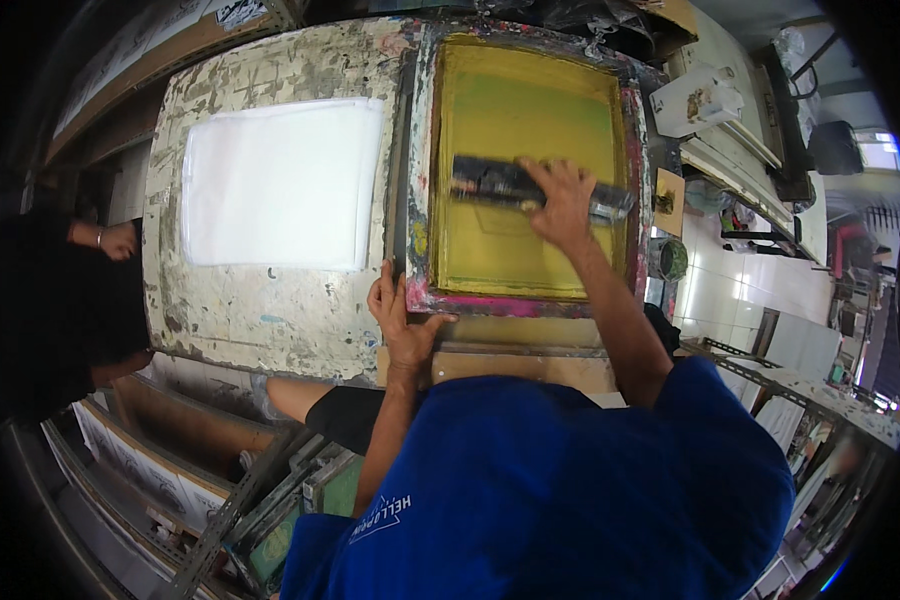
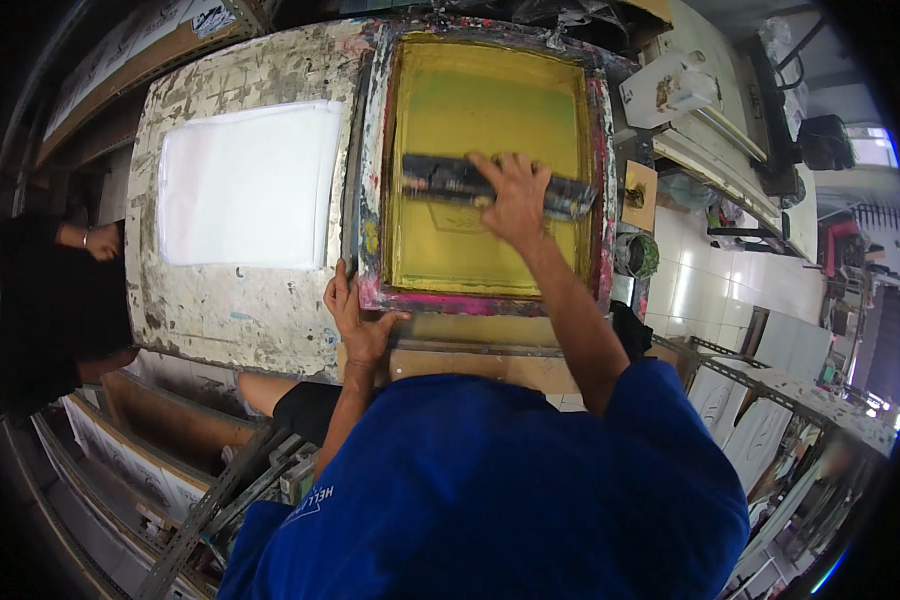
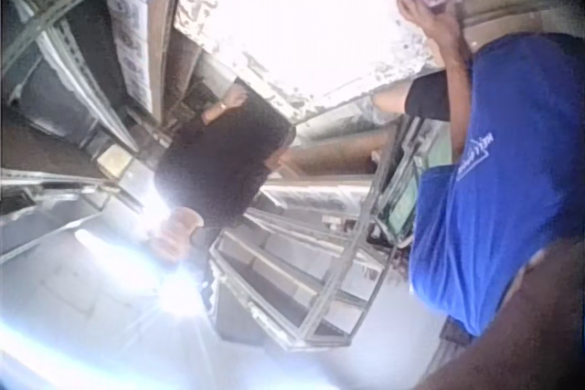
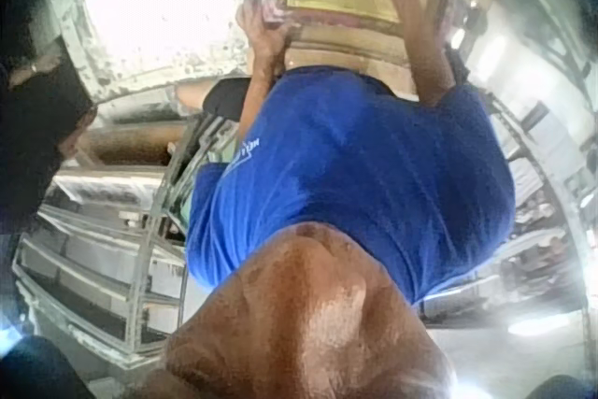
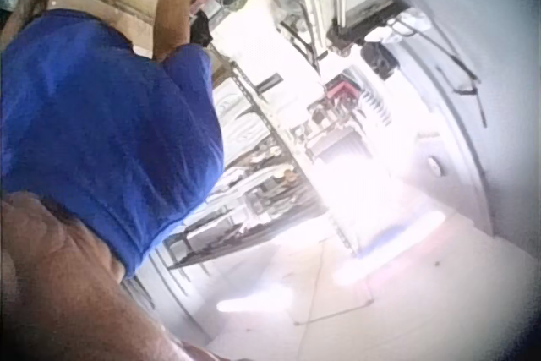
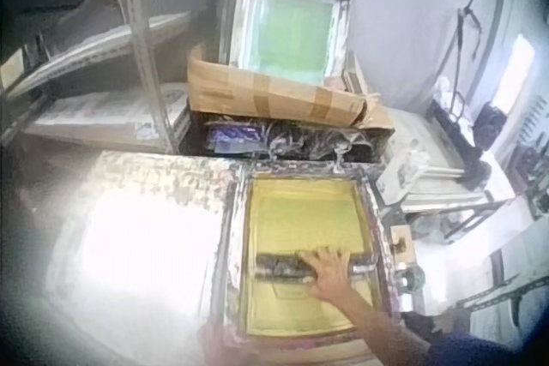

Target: The person performs screen printing on white sheets of paper by placing a sheet on the base, lowering the screen frame, and using a squeegee to spread ink across the mesh. They then lift the frame and move the printed sheet to a stack on the side.

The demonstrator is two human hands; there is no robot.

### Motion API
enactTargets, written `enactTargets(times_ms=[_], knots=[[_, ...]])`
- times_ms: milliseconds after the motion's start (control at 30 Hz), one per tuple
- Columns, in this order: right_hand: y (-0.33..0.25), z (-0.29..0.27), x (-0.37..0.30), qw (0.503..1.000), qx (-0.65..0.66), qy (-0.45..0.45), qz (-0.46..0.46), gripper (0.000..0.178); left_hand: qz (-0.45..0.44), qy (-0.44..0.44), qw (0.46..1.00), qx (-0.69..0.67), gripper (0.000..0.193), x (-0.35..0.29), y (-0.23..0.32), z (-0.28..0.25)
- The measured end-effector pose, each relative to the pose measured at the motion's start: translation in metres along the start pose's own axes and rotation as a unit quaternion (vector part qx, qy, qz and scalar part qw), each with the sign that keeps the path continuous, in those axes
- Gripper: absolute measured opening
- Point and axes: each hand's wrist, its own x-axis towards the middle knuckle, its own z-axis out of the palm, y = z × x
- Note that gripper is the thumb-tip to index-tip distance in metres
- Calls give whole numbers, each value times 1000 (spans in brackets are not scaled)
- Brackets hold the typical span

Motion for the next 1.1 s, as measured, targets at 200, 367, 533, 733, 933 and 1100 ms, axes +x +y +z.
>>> enactTargets(times_ms=[200, 367, 533, 733, 933, 1100], knots=[[51, 24, 98, 998, -42, 30, -30, 72, 8, 15, 1000, -16, 105, -4, -5, 2], [86, 10, 147, 998, 31, -20, -44, 56, 6, 8, 1000, -7, 106, -1, -4, 0], [69, 3, 123, 998, 23, -18, -56, 44, -64, 2, 995, -72, 105, -13, -7, 4], [8, -33, 32, 998, 15, -8, -61, 43, -49, 29, 992, -110, 104, -14, -5, 8], [-68, -123, -50, 994, 42, -97, -30, 48, 12, 83, 991, -105, 103, 5, 22, -9], [-103, -200, -34, 996, 7, 7, -85, 58, 40, 141, 981, -124, 100, 59, 85, -41]])
